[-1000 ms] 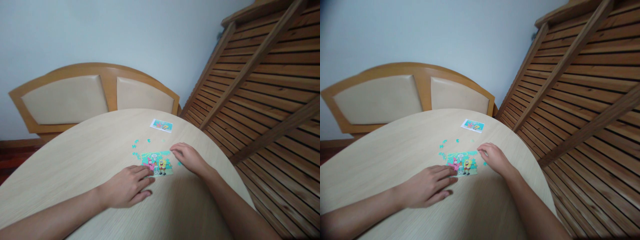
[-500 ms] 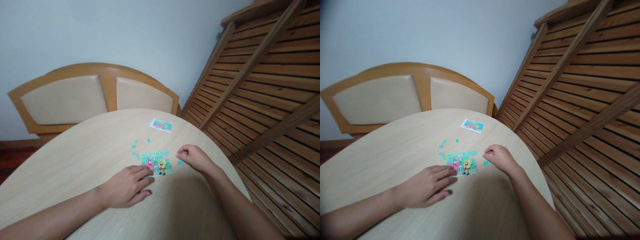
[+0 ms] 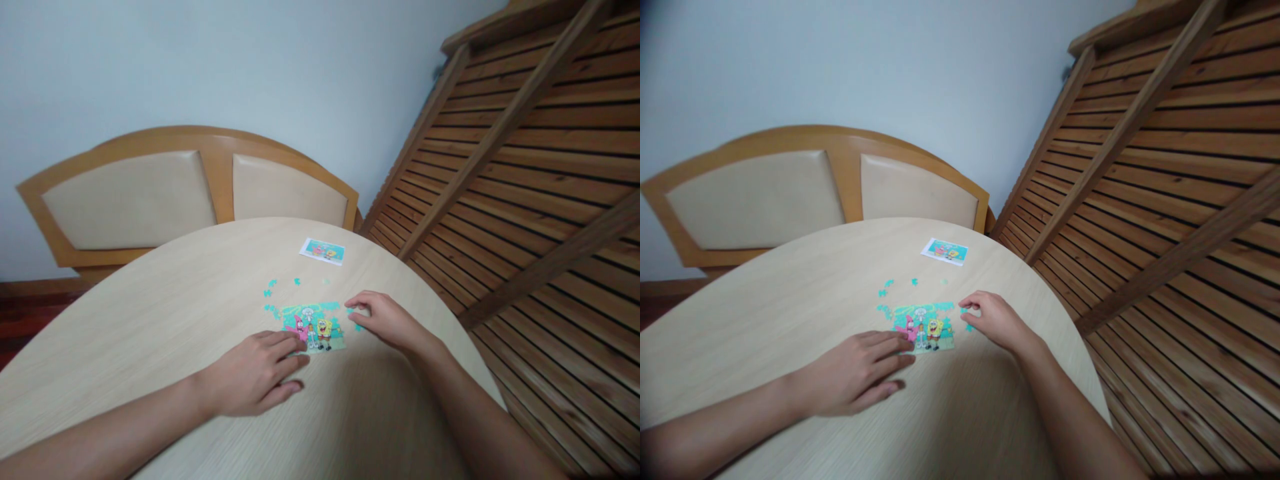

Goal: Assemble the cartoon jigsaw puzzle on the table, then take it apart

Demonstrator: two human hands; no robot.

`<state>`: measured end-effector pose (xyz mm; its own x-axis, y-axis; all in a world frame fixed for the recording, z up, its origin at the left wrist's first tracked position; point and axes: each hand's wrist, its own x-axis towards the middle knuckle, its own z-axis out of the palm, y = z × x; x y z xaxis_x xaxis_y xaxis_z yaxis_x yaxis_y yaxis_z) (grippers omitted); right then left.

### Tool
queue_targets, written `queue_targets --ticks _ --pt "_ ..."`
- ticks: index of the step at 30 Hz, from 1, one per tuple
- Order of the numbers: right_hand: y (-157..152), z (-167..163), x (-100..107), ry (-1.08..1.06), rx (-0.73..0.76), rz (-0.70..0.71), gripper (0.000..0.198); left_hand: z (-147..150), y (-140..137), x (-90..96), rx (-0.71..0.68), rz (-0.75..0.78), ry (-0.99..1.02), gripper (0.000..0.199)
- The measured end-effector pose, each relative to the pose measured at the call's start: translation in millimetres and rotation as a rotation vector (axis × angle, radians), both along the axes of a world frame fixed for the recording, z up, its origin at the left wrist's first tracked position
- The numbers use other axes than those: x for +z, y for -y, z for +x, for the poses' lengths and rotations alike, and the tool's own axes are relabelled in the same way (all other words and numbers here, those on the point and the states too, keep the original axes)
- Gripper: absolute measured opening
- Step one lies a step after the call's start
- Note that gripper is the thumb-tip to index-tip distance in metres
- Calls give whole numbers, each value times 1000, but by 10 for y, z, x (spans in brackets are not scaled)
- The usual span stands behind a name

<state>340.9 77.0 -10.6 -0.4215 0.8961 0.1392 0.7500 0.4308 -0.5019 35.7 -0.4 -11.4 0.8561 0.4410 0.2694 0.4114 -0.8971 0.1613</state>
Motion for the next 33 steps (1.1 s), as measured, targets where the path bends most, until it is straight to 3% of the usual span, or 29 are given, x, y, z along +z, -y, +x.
queue_targets --ticks 13,33 --pt "-55 7 -99 -46 58 -5 11 -3 -2 8 -2 -5 -15 32" --pt "18 -69 3 -51 177 -11 13 -12 -5 -8 -21 -4 12 32"
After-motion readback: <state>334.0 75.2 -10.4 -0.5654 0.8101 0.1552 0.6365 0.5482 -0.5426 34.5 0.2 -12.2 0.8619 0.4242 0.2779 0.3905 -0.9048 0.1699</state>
